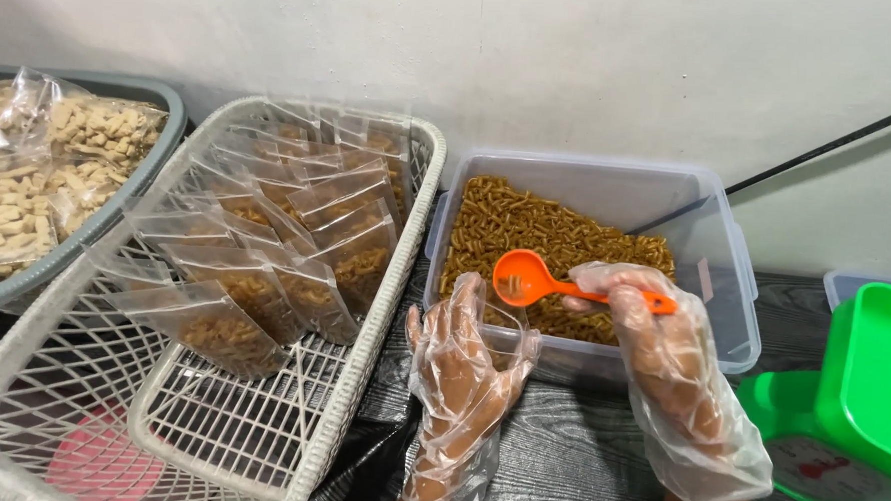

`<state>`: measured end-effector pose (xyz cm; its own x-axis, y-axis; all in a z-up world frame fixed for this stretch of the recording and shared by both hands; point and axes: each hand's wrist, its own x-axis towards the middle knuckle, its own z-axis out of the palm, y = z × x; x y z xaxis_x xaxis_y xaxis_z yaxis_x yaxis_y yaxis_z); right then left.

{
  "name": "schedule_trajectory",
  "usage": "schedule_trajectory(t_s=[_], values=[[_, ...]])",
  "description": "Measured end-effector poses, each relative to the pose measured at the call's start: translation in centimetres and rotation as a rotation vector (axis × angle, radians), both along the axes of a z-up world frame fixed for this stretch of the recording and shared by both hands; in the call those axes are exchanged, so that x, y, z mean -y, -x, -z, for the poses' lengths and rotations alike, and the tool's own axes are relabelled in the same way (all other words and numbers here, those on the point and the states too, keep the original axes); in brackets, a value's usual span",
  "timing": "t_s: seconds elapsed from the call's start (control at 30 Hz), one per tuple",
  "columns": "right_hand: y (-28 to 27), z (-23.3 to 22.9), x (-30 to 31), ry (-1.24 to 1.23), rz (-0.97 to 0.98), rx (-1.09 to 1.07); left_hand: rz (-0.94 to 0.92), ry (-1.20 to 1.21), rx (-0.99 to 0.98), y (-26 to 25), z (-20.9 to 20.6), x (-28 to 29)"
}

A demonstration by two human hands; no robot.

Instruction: Scooping dried snacks into plastic bags, weighing them on a scale, and placing them into a storage basket.

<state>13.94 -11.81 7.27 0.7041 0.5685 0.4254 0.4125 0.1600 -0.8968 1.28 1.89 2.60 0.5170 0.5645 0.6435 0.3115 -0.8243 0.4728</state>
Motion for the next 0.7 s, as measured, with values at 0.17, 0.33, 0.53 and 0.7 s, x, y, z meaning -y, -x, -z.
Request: schedule_trajectory(t_s=[0.17, 0.33, 0.53, 0.7], values=[[1.5, -1.1, 0.4, -0.289, -0.027, 0.373, 0.004, -0.003, -0.01, -0.1, 0.2, 0.0], [3.6, -2.2, 1.2, -0.276, 0.01, 0.469, 0.017, 0.013, -0.014, 0.0, 0.2, -0.1], [5.2, -1.6, 3.4, -0.167, -0.054, 0.414, 0.01, 0.002, -0.023, -0.1, 0.7, -0.1], [5.5, -3.2, 3.6, -0.097, -0.038, 0.536, 0.002, -0.021, -0.016, 0.0, 0.3, 0.0]])
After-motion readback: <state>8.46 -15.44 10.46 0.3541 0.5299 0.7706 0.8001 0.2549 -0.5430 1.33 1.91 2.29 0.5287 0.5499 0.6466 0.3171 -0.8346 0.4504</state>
